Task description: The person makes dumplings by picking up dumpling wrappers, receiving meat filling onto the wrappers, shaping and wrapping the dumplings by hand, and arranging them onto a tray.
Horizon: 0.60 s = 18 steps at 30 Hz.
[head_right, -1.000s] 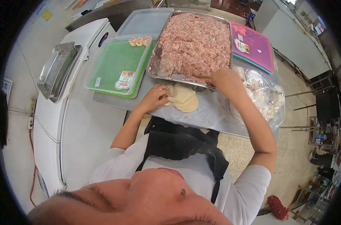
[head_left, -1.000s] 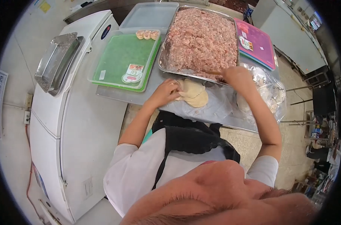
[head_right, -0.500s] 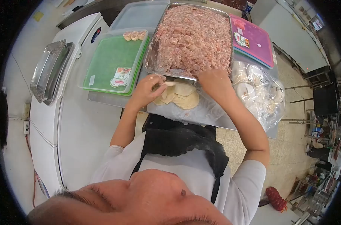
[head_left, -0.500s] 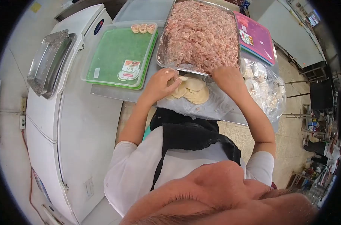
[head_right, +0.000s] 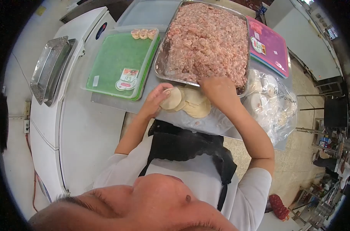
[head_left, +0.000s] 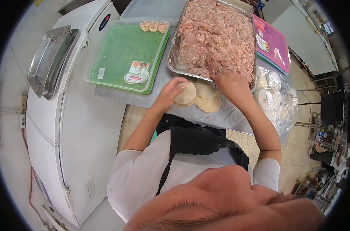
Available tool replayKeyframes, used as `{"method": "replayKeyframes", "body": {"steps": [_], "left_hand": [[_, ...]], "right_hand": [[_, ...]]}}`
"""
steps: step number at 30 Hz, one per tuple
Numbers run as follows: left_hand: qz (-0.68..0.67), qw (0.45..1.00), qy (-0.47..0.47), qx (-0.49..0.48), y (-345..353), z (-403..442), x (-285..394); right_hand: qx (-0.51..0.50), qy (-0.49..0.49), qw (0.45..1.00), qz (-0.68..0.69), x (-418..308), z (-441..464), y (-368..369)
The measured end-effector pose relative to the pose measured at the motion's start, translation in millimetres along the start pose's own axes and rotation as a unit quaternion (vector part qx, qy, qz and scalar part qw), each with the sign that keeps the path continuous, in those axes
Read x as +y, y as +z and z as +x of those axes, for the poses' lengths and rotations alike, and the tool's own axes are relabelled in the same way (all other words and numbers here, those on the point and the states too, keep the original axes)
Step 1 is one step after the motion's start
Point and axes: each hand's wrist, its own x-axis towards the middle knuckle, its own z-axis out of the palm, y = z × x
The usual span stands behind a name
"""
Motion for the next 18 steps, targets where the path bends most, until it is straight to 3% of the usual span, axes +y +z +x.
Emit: {"method": "replayKeyframes", "body": {"steps": [2, 5, 8, 11, 13, 16, 18], "left_hand": [[-0.164, 0.986, -0.04, -0.006, -3, 1, -11], [-0.275, 0.959, -0.056, -0.032, 3, -1, -14], [-0.09, 0.996, -0.022, -0.009, 14, -9, -4], [-0.129, 0.987, -0.088, -0.039, -2, -11, -15], [-0.053, 0.993, -0.084, -0.07, -4, -11, -10], [0.116, 0.988, -0.013, -0.101, -11, -11, -3], [0.183, 0.977, 0.028, -0.105, -12, -10, 2]], "right_hand": [[-0.006, -0.002, 1.0, 0.013, 5, 20, -3], [-0.037, -0.016, 0.999, -0.029, 5, 45, -5], [-0.03, -0.022, 0.999, -0.018, -15, 43, 7], [-0.023, -0.012, 0.997, 0.067, -10, 37, 8], [0.004, -0.003, 0.989, 0.147, 6, 34, 1], [-0.137, 0.086, 0.987, 0.021, 9, 41, -28], [-0.101, 0.025, 0.994, -0.03, -1, 31, -8]]}}
